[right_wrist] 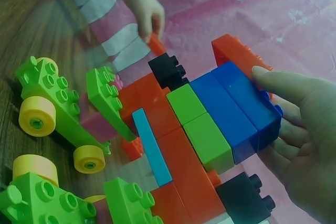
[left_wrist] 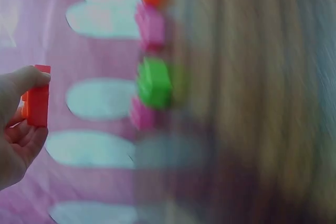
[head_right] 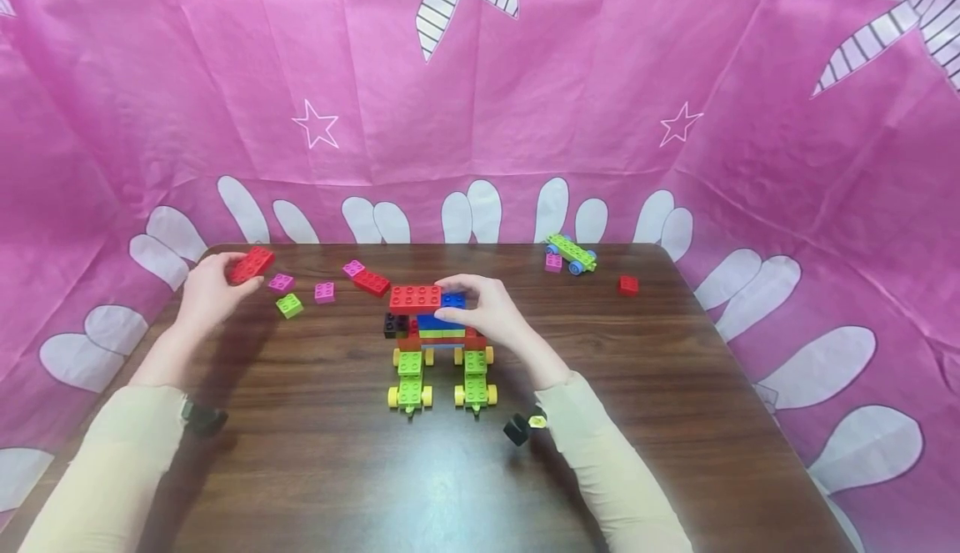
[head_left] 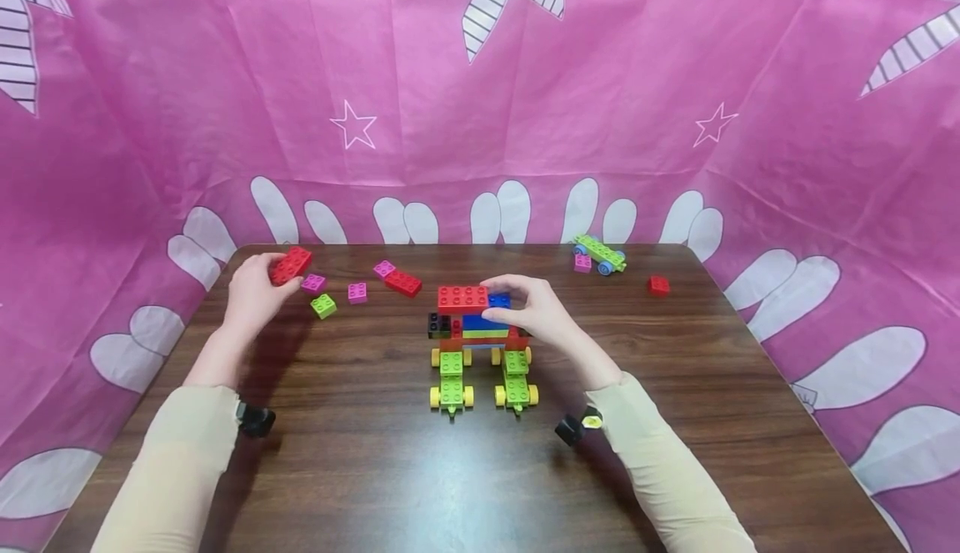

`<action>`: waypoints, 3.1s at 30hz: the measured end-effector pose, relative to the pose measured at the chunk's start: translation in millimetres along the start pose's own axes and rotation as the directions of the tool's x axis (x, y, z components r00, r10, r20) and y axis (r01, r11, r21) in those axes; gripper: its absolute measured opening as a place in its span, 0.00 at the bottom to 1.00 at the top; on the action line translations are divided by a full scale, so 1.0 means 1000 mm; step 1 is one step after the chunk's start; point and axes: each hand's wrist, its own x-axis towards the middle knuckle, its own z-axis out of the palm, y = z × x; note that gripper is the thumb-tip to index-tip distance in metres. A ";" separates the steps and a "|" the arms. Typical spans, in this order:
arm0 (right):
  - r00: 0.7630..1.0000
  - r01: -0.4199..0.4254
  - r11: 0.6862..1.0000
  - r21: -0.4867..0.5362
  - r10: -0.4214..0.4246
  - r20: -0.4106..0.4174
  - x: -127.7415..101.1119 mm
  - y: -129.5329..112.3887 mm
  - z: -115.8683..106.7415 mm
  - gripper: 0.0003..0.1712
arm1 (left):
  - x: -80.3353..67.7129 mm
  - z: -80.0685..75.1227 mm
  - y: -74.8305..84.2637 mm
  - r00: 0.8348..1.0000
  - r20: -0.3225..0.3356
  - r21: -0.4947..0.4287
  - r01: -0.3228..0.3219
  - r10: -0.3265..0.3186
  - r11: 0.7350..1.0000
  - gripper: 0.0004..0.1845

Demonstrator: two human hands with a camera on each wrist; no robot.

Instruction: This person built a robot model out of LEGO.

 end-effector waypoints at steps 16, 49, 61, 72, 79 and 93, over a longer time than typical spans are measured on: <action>0.997 0.064 0.998 0.009 -0.064 -0.038 -0.002 -0.005 -0.004 0.27 | 0.002 0.016 0.134 0.958 0.102 -0.122 -0.257 0.269 0.959 0.26; 0.988 0.144 0.988 -0.049 -0.147 -0.051 -0.014 -0.026 -0.036 0.31 | -0.036 0.055 0.236 0.861 0.235 -0.375 -0.347 0.450 0.860 0.26; 0.998 0.058 0.997 -0.047 -0.059 -0.033 -0.013 -0.016 -0.036 0.25 | -0.032 0.070 0.230 0.847 0.264 -0.404 -0.337 0.461 0.850 0.27; 0.995 0.051 0.998 -0.038 -0.054 -0.084 -0.013 -0.005 -0.037 0.23 | -0.024 0.075 0.225 0.835 0.290 -0.366 -0.354 0.467 0.861 0.27; 0.997 0.009 1.000 -0.024 -0.010 -0.079 -0.013 -0.002 -0.037 0.24 | -0.023 0.073 0.222 0.831 0.346 -0.358 -0.312 0.436 0.880 0.27; 0.997 -0.020 1.000 -0.003 0.020 -0.070 -0.013 0.006 -0.033 0.24 | -0.024 0.077 0.217 0.823 0.394 -0.308 -0.301 0.409 0.903 0.27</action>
